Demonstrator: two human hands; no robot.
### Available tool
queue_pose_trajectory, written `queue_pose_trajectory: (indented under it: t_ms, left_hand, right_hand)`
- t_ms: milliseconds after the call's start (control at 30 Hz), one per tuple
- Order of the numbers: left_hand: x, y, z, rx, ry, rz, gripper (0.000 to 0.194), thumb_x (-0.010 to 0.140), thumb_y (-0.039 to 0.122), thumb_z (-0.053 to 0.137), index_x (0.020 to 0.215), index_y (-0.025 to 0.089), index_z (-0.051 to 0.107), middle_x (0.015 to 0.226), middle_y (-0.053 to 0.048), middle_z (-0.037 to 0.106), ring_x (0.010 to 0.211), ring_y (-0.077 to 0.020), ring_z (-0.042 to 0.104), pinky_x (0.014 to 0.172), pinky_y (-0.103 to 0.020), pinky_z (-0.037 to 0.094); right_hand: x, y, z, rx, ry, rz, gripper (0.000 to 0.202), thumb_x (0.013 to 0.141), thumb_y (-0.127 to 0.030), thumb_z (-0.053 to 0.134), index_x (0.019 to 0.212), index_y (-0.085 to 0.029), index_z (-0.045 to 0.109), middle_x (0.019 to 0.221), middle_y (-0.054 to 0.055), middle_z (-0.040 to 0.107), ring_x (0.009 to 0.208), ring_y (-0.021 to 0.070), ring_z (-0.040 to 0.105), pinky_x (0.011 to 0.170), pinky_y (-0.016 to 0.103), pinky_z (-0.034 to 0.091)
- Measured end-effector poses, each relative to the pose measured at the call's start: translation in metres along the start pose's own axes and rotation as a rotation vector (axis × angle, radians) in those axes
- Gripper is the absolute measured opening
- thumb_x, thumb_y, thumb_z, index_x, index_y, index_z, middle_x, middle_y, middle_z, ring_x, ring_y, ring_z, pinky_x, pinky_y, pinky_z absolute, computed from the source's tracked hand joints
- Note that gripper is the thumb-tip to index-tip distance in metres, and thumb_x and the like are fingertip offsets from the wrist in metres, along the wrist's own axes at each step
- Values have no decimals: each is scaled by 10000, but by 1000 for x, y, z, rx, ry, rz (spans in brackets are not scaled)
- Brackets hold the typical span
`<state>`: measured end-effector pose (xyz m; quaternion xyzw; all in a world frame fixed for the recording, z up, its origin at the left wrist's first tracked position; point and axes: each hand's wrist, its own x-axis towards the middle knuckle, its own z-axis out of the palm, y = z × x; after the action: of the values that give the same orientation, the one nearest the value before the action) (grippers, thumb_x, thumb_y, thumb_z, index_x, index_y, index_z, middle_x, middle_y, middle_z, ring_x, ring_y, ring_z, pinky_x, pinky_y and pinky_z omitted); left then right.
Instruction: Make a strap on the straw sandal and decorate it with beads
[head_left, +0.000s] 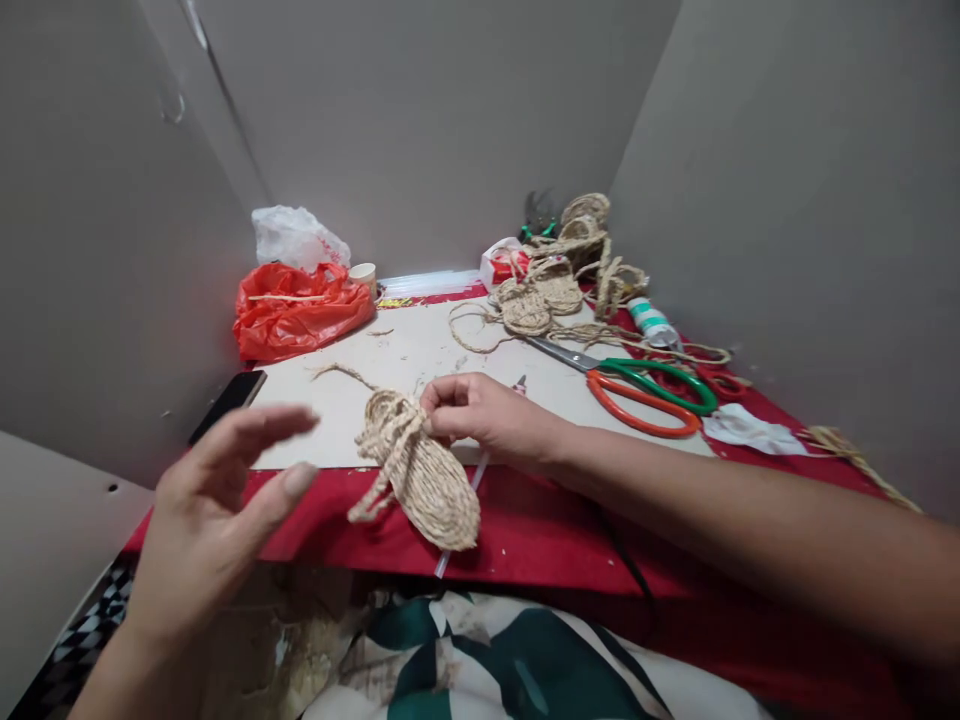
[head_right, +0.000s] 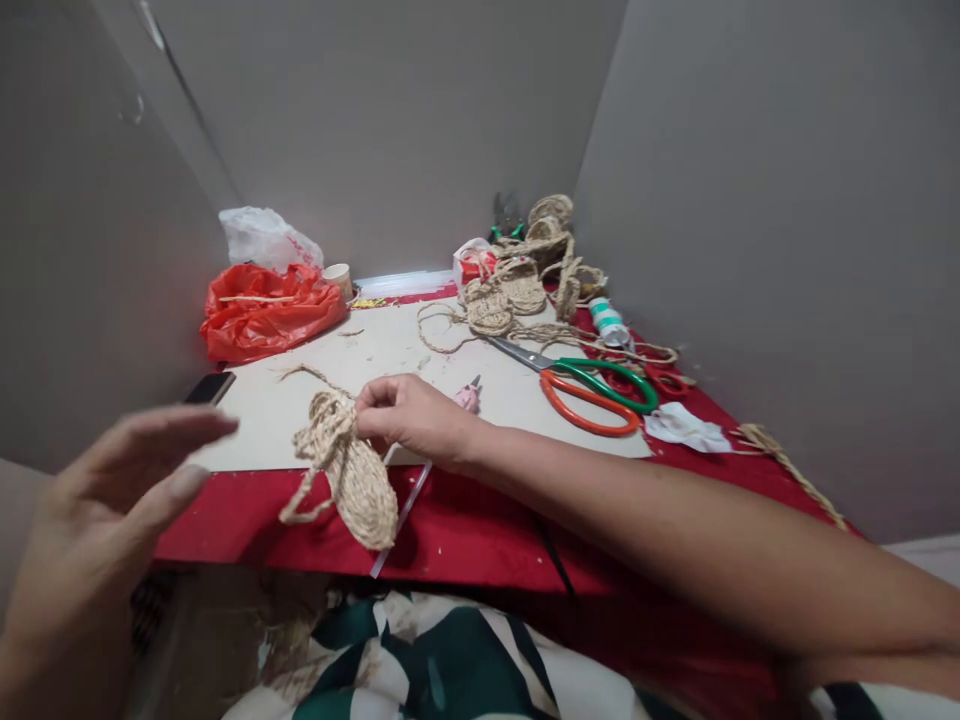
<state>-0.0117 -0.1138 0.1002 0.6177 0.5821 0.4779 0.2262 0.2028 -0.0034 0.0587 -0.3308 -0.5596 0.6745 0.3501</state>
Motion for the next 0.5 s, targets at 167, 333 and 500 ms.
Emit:
queue_pose_trajectory:
  t_ms: [167,333,500]
  left_hand:
    - [43,10,21,149,-499,123,550,673,233,771,1197,254,604,1031,-51,678,969,-232,624,862,-301,482]
    - [78,-3,40,-105,-794,-121,248,690,184,725,892,186,580,824,-8,627,711,-133,584,615,-210,461]
    - [96,-15,54,-270,-820,-283,181,693,176,709,776,171,548,723,23,562,619,-86,494,554,-178,402]
  right_hand:
    - [2,-7,7,-212,-288,57,68,589,-127,545,644,-166,556,524,-59,518,467,58,434,448,174,337]
    - [10,-20,-5,-358,-371,28,64,621,-106,574,661,-155,562,531,-78,480,473,42,401,437,160,303]
    - [25,-23,-20,-308,-373,9,41,667,-104,594,667,-145,587,555,-76,509,481,35,414,450,156,315]
